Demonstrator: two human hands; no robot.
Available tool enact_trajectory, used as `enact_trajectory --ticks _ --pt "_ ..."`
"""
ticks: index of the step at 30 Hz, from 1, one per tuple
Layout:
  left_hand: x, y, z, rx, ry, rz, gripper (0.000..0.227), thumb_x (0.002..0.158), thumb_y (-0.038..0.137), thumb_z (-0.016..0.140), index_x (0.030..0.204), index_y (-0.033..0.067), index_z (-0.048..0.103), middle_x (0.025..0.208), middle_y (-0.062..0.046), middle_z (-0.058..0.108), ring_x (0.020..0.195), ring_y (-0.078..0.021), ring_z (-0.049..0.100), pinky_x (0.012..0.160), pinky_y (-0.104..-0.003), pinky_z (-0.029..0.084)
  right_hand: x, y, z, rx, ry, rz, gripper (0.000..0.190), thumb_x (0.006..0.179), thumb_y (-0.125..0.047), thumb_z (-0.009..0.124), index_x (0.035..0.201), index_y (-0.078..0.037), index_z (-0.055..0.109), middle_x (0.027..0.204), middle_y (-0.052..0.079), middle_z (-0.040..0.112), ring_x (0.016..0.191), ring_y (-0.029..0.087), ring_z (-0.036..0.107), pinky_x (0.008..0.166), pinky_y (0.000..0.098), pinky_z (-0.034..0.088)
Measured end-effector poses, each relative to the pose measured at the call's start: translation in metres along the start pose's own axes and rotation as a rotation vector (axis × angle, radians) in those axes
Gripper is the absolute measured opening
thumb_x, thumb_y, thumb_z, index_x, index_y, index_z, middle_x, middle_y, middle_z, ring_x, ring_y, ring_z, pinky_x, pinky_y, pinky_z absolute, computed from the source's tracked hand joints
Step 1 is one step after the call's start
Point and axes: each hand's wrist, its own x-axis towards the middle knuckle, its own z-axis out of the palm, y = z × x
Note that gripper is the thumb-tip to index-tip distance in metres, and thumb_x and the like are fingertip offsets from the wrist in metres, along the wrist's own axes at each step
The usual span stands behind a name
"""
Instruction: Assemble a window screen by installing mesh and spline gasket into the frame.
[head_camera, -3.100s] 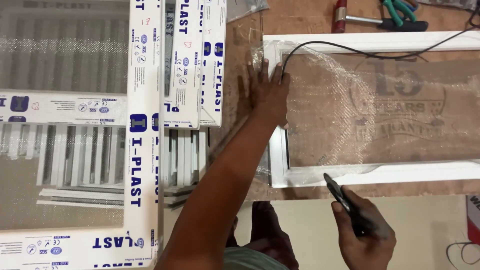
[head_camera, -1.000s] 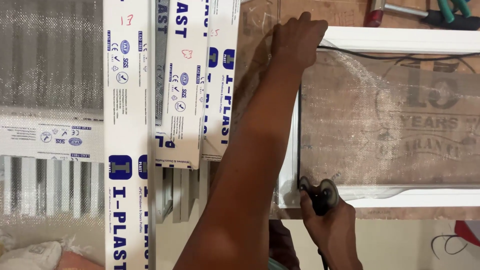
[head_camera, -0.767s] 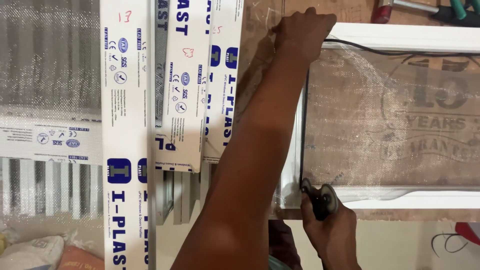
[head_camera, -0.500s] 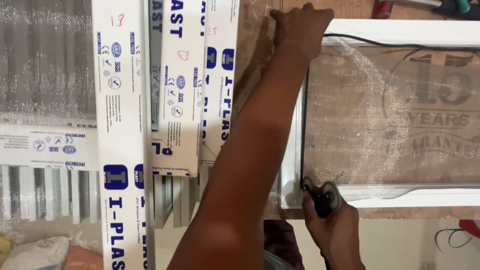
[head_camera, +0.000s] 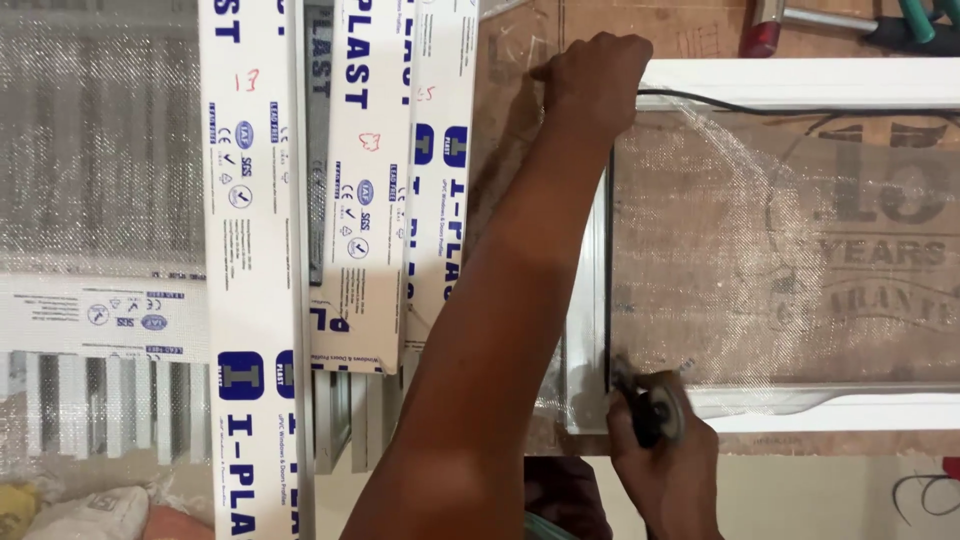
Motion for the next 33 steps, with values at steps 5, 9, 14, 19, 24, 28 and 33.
enact_trajectory --ticks 5,9,14,19,24,28,33 --pt "0.008 -0.004 0.012 -0.025 0.051 0.027 0.028 0.080 0.006 0.077 0.104 0.0169 0.069 0.107 -0.010 0.073 0.103 -0.0358 0.072 0.097 -0.075 0.046 0.020 -0.018 -0.001 0.106 0.044 -0.029 0.041 0.093 -0.011 0.059 0.134 -0.006 0.051 0.084 0.014 0.075 0.064 0.022 0.074 0.057 0.0353 0.055" --pt "0.017 -0.005 0.012 0.033 0.046 0.002 0.022 0.078 0.007 0.078 0.097 0.0141 0.073 0.107 -0.012 0.073 0.104 -0.0369 0.071 0.093 -0.066 0.053 0.057 -0.027 0.009 0.171 0.126 -0.435 0.042 0.103 -0.011 0.057 0.144 -0.008 0.049 0.102 0.016 0.076 0.083 0.022 0.076 0.068 0.0338 0.060" --pt "0.025 -0.005 0.025 0.028 0.114 -0.033 0.014 0.083 0.006 0.075 0.095 0.0124 0.075 0.107 -0.013 0.075 0.103 -0.0377 0.073 0.088 -0.059 0.059 0.102 -0.068 0.004 0.202 0.074 -0.374 0.042 0.104 -0.012 0.057 0.145 -0.010 0.049 0.094 0.015 0.076 0.076 0.021 0.075 0.065 0.0361 0.058" --pt "0.021 -0.010 0.011 -0.057 0.077 -0.018 0.019 0.078 0.004 0.076 0.094 0.0144 0.075 0.108 -0.010 0.073 0.105 -0.0326 0.071 0.082 -0.044 0.062 0.141 -0.069 0.012 0.484 0.042 -0.453 0.038 0.104 -0.001 0.058 0.141 -0.003 0.049 0.116 0.016 0.073 0.097 0.017 0.075 0.076 0.0302 0.060" --pt "0.030 -0.004 0.013 -0.053 -0.008 -0.068 0.019 0.082 0.008 0.075 0.099 0.0168 0.075 0.114 -0.008 0.074 0.108 -0.0308 0.071 0.084 -0.045 0.062 0.146 -0.064 0.020 0.468 0.050 -0.493 0.040 0.104 0.002 0.058 0.142 0.000 0.048 0.120 0.015 0.069 0.106 0.016 0.073 0.082 0.0273 0.060" --pt "0.044 0.011 0.007 0.013 -0.039 -0.127 0.031 0.083 0.016 0.074 0.113 0.0241 0.073 0.115 -0.004 0.072 0.106 -0.0278 0.071 0.076 -0.051 0.063 0.144 -0.069 0.018 0.409 0.040 -0.488 0.037 0.105 0.002 0.057 0.141 0.000 0.050 0.116 0.014 0.070 0.100 0.016 0.071 0.082 0.0270 0.057" --pt "0.038 0.026 -0.001 0.178 -0.172 -0.057 0.037 0.082 0.018 0.078 0.119 0.0217 0.072 0.120 -0.005 0.072 0.108 -0.0283 0.072 0.077 -0.048 0.063 0.150 -0.058 0.020 0.408 0.050 -0.567 0.040 0.104 0.004 0.056 0.142 0.001 0.049 0.121 0.015 0.070 0.109 0.020 0.073 0.090 0.0310 0.059"
